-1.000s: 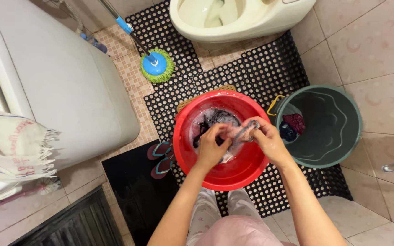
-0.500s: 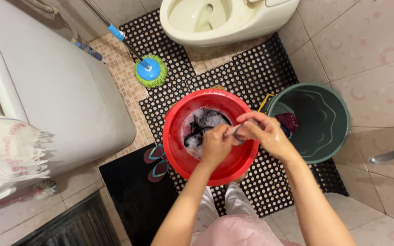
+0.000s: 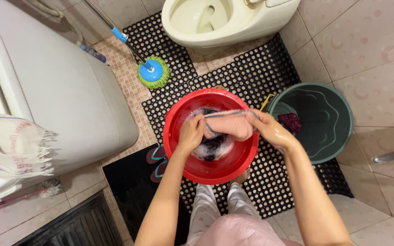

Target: The person washes clothes in a red bucket filled with soapy water by hand, scrubbing the fabric and then placing the items into a secondary green bucket.

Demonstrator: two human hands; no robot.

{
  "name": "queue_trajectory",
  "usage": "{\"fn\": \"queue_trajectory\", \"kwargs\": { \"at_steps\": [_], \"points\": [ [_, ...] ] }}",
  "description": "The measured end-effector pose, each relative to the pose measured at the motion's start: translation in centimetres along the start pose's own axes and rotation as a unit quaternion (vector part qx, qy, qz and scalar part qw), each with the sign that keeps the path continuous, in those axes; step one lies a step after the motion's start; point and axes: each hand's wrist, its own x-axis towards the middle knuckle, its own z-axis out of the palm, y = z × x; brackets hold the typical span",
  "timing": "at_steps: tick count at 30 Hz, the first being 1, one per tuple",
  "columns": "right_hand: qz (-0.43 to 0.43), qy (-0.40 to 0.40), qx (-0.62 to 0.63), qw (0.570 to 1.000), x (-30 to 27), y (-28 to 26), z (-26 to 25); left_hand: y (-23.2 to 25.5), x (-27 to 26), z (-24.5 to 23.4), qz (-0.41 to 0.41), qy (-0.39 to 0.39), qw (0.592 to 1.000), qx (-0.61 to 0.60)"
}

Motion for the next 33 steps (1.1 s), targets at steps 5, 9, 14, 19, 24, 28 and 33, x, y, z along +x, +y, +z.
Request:
{"fn": "queue_trajectory", "kwargs": {
  "at_steps": [5, 9, 14, 19, 24, 28, 33],
  "points": [
    [0.112, 0.225, 0.352, 0.901, 3.6, 4.9, 5.6, -3.7, 1.3, 9.3, -0.112, 0.02, 0.891, -0.44],
    [-0.137, 0.376, -0.151, 0.904, 2.3, 10.2, 14.0, -6.6, 2.7, 14.6, -0.168, 0.032, 0.842, -0.512],
    [0.075, 0.415, -0.213, 0.881, 6.6, 11.2, 9.6, -3.7, -1.3, 16.1, -0.312, 0.022, 0.819, -0.481],
    [0.128, 0.432, -0.167, 0.877, 6.6, 9.5, 11.7, -7.3, -0.1, 16.9, -0.306, 0.059, 0.823, -0.474],
    [-0.01, 0.424, -0.271, 0.864, 3.4, 9.5, 15.9, -12.9, 4.1, 18.8, -0.238, 0.042, 0.762, -0.601],
    [0.092, 0.433, -0.083, 0.893, 9.3, 12.7, 8.5, -4.8, -1.5, 13.9, -0.229, -0.015, 0.81, -0.539],
    [-0.063, 0.231, 0.378, 0.894, 8.3, 21.7, 8.6, 6.4, -3.2, 8.5, -0.055, -0.029, 0.9, -0.432]
  ]
}}
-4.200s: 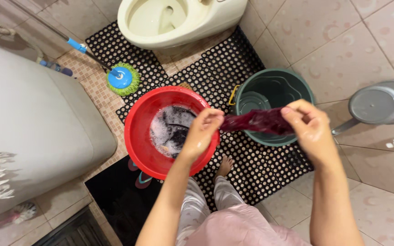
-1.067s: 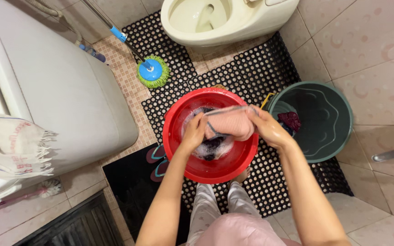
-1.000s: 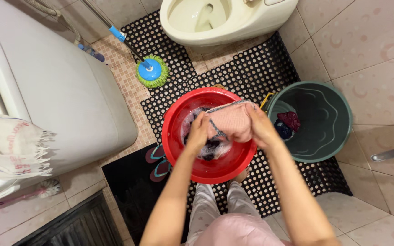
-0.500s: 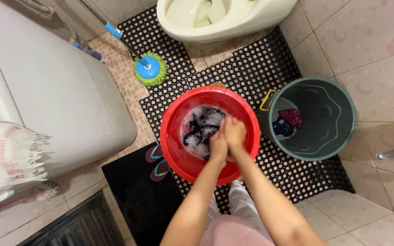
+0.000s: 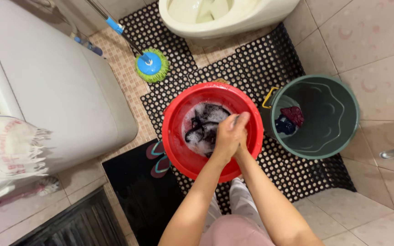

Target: The person washes clothes in a red bucket filled with soapy water by hand, scrubbing the fabric and then placing the items into a secondary green bucket.

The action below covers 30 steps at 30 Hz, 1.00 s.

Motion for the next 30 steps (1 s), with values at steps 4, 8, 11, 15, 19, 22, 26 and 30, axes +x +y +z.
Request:
{"fn": "queue_trajectory", "kwargs": {
  "at_steps": [4, 8, 11, 15, 19, 22, 26, 30],
  "points": [
    [0.206, 0.014, 0.052, 0.977, -1.3, 0.0, 0.9, 1.4, -1.5, 1.5, 0.049, -0.004, 0.994, 0.1],
    [0.14, -0.115, 0.202, 0.962, -3.4, -1.8, 3.0, -0.2, -0.8, -0.6, 0.001, 0.061, 0.995, 0.073],
    [0.155, 0.061, -0.012, 0.986, -2.7, -3.4, 4.4, -4.7, -0.3, -3.7, -0.018, 0.163, 0.969, 0.184],
    [-0.046, 0.082, -0.567, 0.818, -6.5, -2.7, 7.4, -12.7, 5.4, -8.2, -0.125, 0.197, 0.972, -0.029],
    [-0.011, 0.175, -0.582, 0.794, -8.6, -3.1, 9.1, -15.6, 5.6, -9.1, -0.222, 0.031, 0.954, -0.197],
    [0.048, 0.291, -0.541, 0.788, -3.5, -4.7, 7.8, -14.3, 2.7, -6.2, -0.308, 0.174, 0.935, 0.005],
    [0.036, 0.274, -0.482, 0.832, -0.6, -4.4, 6.0, -14.2, 4.8, -5.4, -0.261, 0.147, 0.95, 0.09],
    [-0.031, 0.227, -0.527, 0.819, -5.7, -2.0, 7.3, -15.9, 9.6, -8.4, -0.218, 0.143, 0.963, 0.072]
  ]
}}
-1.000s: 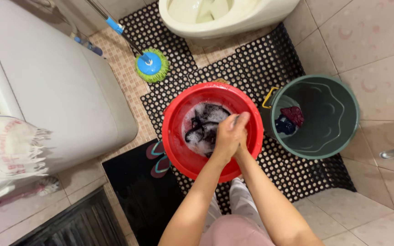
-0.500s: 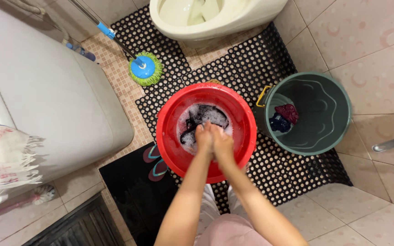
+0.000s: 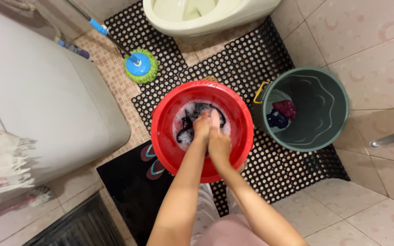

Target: The person washes clothes in a red bucket filled with soapy water by hand, scrubbing the fabric and then placing the items into a secondary green bucket.

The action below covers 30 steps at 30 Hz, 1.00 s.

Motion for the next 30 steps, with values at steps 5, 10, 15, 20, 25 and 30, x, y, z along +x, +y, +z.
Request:
{"fn": "queue_trajectory", "kwargs": {
  "at_steps": [5, 10, 15, 20, 25, 30],
  "points": [
    [0.068, 0.036, 0.031, 0.997, 3.2, -3.3, -1.6, 1.4, -6.7, 0.8, -0.126, -0.03, 0.99, -0.048],
    [0.089, -0.007, -0.014, 0.996, 3.5, -2.1, -1.2, 1.1, -5.6, 0.9, -0.032, 0.036, 0.998, -0.028],
    [0.072, -0.062, 0.005, 0.995, -2.2, -1.2, -1.0, -0.4, 0.2, -0.7, 0.006, 0.002, 0.998, -0.059],
    [0.11, -0.048, 0.032, 0.992, 4.1, -4.0, -3.1, 0.0, -8.4, 0.5, -0.098, -0.002, 0.995, 0.025],
    [0.001, -0.033, 0.031, 0.999, 3.2, -2.8, -2.9, -0.5, -5.4, 1.4, 0.026, 0.036, 0.997, -0.057],
    [-0.085, -0.07, 0.048, 0.993, -4.6, -2.4, -4.4, -1.0, 1.3, -0.5, -0.039, -0.001, 0.993, -0.114]
  ]
}}
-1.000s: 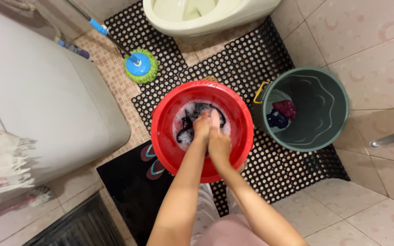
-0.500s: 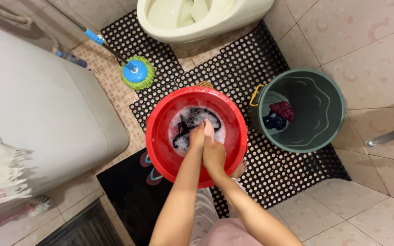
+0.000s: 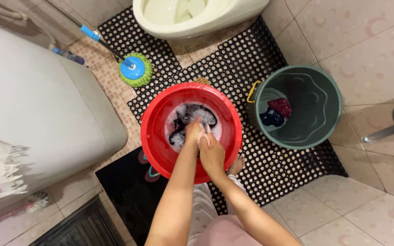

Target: The person washes clothes in a red bucket filled with soapy water by hand, scrubbing the fabric and then placing the items into a secondary green bucket.

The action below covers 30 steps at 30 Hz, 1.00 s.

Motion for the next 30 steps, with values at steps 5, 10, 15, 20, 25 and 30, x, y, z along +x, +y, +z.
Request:
{"fn": "queue_trajectory", "kwargs": {
  "at_steps": [5, 10, 15, 20, 25, 30],
  "points": [
    [0.05, 0.083, -0.096, 0.991, 5.3, 0.7, 0.8, -0.6, -5.2, 0.3, -0.058, -0.021, 0.995, 0.079],
    [0.081, 0.076, -0.007, 0.994, 8.9, 1.4, 0.2, -0.9, -10.2, 0.7, -0.049, -0.028, 0.998, 0.042],
    [0.026, 0.036, -0.054, 0.998, 1.5, 0.6, 0.5, -3.1, 0.5, -1.8, -0.012, 0.018, 0.996, -0.085],
    [0.063, -0.052, 0.016, 0.997, -2.0, -3.7, -4.6, -5.8, 4.6, -2.3, 0.017, 0.059, 0.997, 0.056],
    [-0.165, 0.087, -0.015, 0.982, 1.1, -4.5, -14.2, -5.5, -0.2, -1.8, 0.176, 0.07, 0.952, 0.239],
    [0.049, 0.065, -0.021, 0.996, 4.7, -2.4, -25.6, -0.5, -4.7, -3.2, 0.128, 0.026, 0.763, 0.633]
  ]
}}
